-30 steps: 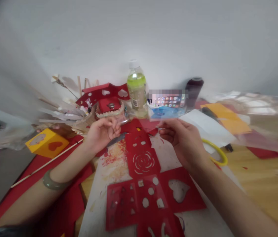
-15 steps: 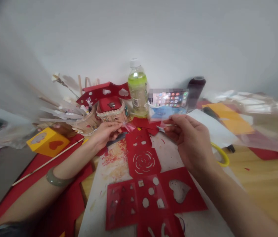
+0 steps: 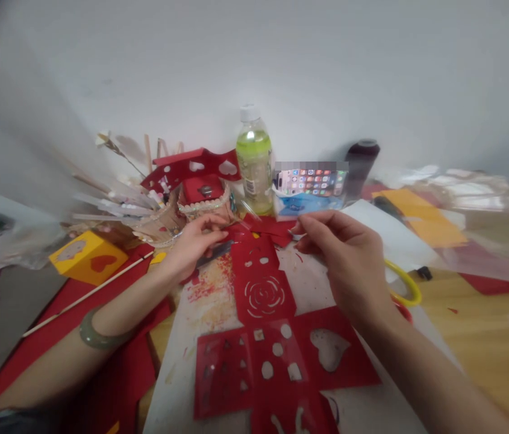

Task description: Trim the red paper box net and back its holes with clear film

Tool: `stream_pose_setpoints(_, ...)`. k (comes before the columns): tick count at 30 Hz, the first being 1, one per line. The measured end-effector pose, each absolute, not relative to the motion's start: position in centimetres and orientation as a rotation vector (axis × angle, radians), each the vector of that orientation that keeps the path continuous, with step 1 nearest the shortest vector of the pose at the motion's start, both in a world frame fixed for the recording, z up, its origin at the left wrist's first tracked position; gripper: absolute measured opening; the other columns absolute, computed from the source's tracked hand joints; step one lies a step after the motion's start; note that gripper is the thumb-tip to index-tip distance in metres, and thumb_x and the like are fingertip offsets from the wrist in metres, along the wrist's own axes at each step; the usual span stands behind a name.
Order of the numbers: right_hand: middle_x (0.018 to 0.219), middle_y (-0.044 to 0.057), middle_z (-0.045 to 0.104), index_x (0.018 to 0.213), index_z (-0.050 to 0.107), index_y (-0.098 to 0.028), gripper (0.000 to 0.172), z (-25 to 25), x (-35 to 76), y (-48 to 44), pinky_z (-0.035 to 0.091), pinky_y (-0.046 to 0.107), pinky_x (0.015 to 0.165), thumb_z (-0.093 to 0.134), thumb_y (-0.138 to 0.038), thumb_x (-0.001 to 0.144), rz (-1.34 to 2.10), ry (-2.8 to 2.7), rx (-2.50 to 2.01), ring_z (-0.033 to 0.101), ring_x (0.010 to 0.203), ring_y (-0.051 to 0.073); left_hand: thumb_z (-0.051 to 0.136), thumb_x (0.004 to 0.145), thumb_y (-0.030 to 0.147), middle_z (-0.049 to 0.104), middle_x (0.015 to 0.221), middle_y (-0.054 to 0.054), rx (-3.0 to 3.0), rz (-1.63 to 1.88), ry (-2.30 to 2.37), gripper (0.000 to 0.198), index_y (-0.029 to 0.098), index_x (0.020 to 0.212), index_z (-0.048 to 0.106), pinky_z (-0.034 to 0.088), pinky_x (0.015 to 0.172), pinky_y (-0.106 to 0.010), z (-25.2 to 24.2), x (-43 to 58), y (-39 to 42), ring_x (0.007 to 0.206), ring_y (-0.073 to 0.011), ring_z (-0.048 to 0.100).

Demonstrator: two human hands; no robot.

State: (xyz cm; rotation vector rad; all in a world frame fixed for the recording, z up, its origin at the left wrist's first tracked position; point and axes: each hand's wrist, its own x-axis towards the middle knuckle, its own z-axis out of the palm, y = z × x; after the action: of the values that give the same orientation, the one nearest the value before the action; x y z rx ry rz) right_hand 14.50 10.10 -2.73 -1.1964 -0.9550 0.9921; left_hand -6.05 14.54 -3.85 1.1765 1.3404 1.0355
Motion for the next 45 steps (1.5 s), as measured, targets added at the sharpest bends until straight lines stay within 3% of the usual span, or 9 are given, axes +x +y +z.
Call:
stream_pose_setpoints(3, 0.064, -0.002, 0.064, 0.074, 0.067, -0.022, 0.011, -3.0, 14.3, 9.5, 0.047, 0.022, 0.054, 0.068, -0.033, 0.075, 0.761, -1.203, -1.255, 0.057, 0.053, 0.009, 0.059, 0.080, 0.027, 0.046, 0.043, 0.007, 1.203, 0.959, 1.271, 0.016, 0.014, 0.072, 0.057, 0.021, 0.034, -0.015, -3.2, -5.9, 14.1, 0.032, -0.0024, 0.033)
stream_pose_setpoints(6, 0.069, -0.002, 0.068, 0.083, 0.067, -0.026, 0.007, -3.7, 14.2, 8.9, 0.048, 0.026, 0.056, 0.062, -0.031, 0.081, 0.239, -1.620, -1.301, 0.063, 0.058, 0.013, 0.048, 0.086, 0.045, 0.059, 0.049, 0.001, 1.118, 0.806, 1.092, 0.032, 0.015, 0.081, 0.058, 0.028, 0.035, -0.016, -2.8, -6.0, 13.5, 0.033, -0.0053, 0.043)
stream_pose_setpoints(11, 0.085, -0.002, 0.072, 0.091, 0.066, -0.029, 0.016, -4.7, 14.6, 8.8, 0.049, 0.025, 0.060, 0.059, -0.019, 0.081, -0.159, -2.030, -1.073, 0.067, 0.069, 0.015, 0.067, 0.070, 0.022, 0.065, 0.068, 0.000, 1.076, 0.859, 0.933, 0.018, 0.015, 0.085, 0.060, 0.046, 0.051, -0.018, -2.2, -6.1, 13.1, 0.056, -0.0080, 0.059)
stream_pose_setpoints(15, 0.088, 0.000, 0.071, 0.093, 0.065, -0.027, 0.015, -4.1, 14.6, 9.2, 0.051, 0.027, 0.068, 0.057, -0.021, 0.081, 0.247, -1.970, -1.055, 0.067, 0.078, 0.016, 0.067, 0.066, 0.015, 0.063, 0.066, 0.003, 1.082, 0.937, 0.982, 0.025, 0.014, 0.090, 0.059, 0.045, 0.052, -0.018, -2.0, -6.0, 13.3, 0.057, -0.0078, 0.057)
stream_pose_setpoints(19, 0.081, 0.000, 0.070, 0.095, 0.065, -0.024, 0.022, -3.3, 14.3, 9.8, 0.051, 0.025, 0.059, 0.059, -0.039, 0.080, 0.858, -1.535, -1.247, 0.064, 0.065, 0.014, 0.067, 0.064, 0.013, 0.065, 0.066, 0.001, 1.155, 0.880, 0.953, 0.025, 0.014, 0.088, 0.059, 0.044, 0.056, -0.020, -2.3, -5.8, 13.3, 0.058, -0.0092, 0.059)
stream_pose_setpoints(23, 0.061, -0.001, 0.064, 0.082, 0.068, -0.020, 0.029, -3.2, 14.4, 10.3, 0.047, 0.022, 0.048, 0.069, -0.045, 0.069, 1.167, -1.508, -1.319, 0.056, 0.050, 0.010, 0.068, 0.065, 0.014, 0.065, 0.066, 0.002, 1.269, 0.774, 0.948, 0.023, 0.014, 0.085, 0.058, 0.044, 0.063, -0.022, -2.7, -5.5, 13.0, 0.062, -0.0099, 0.060)
stream_pose_setpoints(32, 0.051, -0.001, 0.060, 0.068, 0.066, -0.018, 0.019, -3.8, 14.8, 10.6, 0.042, 0.023, 0.047, 0.063, -0.037, 0.070, 1.151, -1.683, -1.486, 0.055, 0.046, 0.011, 0.062, 0.073, 0.018, 0.068, 0.082, -0.003, 2.035, 0.645, 1.286, 0.012, 0.020, 0.085, 0.065, 0.042, 0.071, -0.029, -3.0, -5.9, 12.8, 0.078, -0.0192, 0.061)
stream_pose_setpoints(39, 0.049, -0.001, 0.059, 0.062, 0.063, -0.018, 0.016, -3.8, 14.2, 10.2, 0.040, 0.021, 0.043, 0.068, -0.034, 0.064, 1.507, -1.619, -1.459, 0.052, 0.044, 0.011, 0.061, 0.074, 0.022, 0.067, 0.079, -0.001, 2.244, 0.354, 1.092, 0.005, 0.019, 0.078, 0.062, 0.040, 0.062, -0.025, -3.7, -6.8, 13.4, 0.073, -0.0175, 0.060)
stream_pose_setpoints(45, 0.049, -0.002, 0.057, 0.063, 0.063, -0.018, 0.017, -5.5, 14.2, 9.9, 0.037, 0.020, 0.044, 0.067, -0.035, 0.067, 1.563, -1.602, -1.494, 0.050, 0.045, 0.010, 0.062, 0.072, 0.019, 0.065, 0.073, 0.000, 2.305, 0.198, 1.051, 0.006, 0.018, 0.077, 0.060, 0.036, 0.055, -0.023, -3.9, -6.8, 13.6, 0.064, -0.0154, 0.058)
